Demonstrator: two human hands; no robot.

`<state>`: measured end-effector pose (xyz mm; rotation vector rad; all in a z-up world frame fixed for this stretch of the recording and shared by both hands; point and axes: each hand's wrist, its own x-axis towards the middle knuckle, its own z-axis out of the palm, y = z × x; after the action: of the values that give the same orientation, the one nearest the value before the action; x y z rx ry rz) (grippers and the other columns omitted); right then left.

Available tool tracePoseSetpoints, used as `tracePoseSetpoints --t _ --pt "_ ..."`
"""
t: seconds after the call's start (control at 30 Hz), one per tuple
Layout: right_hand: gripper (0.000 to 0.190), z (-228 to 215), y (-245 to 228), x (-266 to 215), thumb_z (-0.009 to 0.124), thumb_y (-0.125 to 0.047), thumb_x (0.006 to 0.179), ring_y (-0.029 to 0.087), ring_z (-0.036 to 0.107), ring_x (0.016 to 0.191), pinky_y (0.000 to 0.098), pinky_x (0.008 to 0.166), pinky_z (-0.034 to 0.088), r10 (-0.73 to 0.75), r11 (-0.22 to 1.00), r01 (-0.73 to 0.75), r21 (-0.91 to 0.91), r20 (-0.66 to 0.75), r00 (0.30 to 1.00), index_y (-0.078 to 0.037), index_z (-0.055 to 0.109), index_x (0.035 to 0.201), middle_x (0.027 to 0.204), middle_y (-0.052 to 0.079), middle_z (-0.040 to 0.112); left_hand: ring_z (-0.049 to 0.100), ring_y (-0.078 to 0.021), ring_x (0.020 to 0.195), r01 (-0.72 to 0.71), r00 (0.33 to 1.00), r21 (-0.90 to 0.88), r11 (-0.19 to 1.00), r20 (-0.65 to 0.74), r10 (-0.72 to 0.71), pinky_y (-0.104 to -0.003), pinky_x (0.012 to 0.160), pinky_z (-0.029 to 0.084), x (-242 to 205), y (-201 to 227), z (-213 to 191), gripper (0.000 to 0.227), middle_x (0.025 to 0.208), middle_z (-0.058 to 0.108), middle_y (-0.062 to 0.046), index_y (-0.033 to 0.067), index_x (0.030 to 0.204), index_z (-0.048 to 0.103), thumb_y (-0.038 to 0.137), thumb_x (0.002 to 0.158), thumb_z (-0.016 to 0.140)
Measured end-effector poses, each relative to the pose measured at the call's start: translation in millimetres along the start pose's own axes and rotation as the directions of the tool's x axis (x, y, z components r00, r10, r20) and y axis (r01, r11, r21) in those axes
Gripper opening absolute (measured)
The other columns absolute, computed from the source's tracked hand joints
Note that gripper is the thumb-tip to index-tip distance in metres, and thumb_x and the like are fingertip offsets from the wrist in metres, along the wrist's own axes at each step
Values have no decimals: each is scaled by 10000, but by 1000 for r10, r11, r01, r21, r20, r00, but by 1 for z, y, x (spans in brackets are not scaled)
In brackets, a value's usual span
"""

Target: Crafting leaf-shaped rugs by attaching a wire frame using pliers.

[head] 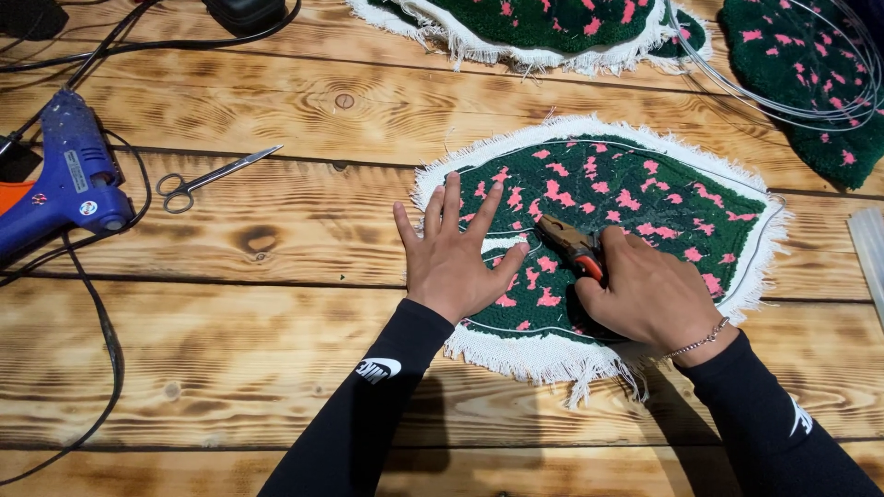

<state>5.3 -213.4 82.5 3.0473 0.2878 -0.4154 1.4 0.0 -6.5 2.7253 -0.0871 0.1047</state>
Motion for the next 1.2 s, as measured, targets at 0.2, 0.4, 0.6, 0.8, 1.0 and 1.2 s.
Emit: tracePoseSetpoints --t 0.2,0.4,0.6,0.8,1.0,1.2 --pt "457 3 -6 0 544 -447 866 421 715 925 507 795 575 12 1000 -11 -25 41 999 -29 539 1053 1074 222 698 151 -394 1516 -5 1000 6 1000 -5 5 -745 1118 -56 0 0 1 837 1657 122 -228 345 1594 251 768 890 407" --pt "463 -1 -10 1 530 -447 874 419 723 926 509 799 581 31 999 -28 -30 102 994 -28 539 1071 1080 210 700 154 -391 1522 1 1000 0 1000 -8 -1 -743 1116 -43 1 -1 2 838 1655 134 -227 348 1595 256 766 886 414" --pt "464 0 -8 3 527 -445 876 423 721 925 510 803 580 28 999 -25 -26 116 993 -24 533 1072 1081 209 700 164 -392 1520 -5 1000 1 1000 -28 5 -747 1118 -39 0 0 3 842 1656 143 -225 349 1597 256 766 885 422" --pt "446 -3 1 9 552 -452 853 413 707 960 512 855 540 18 998 -30 63 172 985 -39 577 1019 999 228 717 155 -393 1522 6 1000 1 1000 -5 -6 -743 1124 -41 0 1 0 845 1656 138 -217 353 1600 248 766 883 420" --pt "458 -6 15 17 588 -406 824 412 706 894 490 819 534 59 954 -114 276 200 978 -60 615 1123 922 249 725 151 -394 1522 11 1000 -4 1000 7 -11 -740 1123 -37 0 1 -1 842 1658 127 -225 349 1598 248 765 886 419" --pt "327 -18 2 12 570 -273 905 286 788 694 416 577 604 107 764 -246 597 258 960 -67 568 1159 889 166 730 161 -388 1528 13 1000 -14 1000 3 -13 -738 1131 -31 -1 2 -4 844 1658 137 -234 350 1600 256 759 885 437"
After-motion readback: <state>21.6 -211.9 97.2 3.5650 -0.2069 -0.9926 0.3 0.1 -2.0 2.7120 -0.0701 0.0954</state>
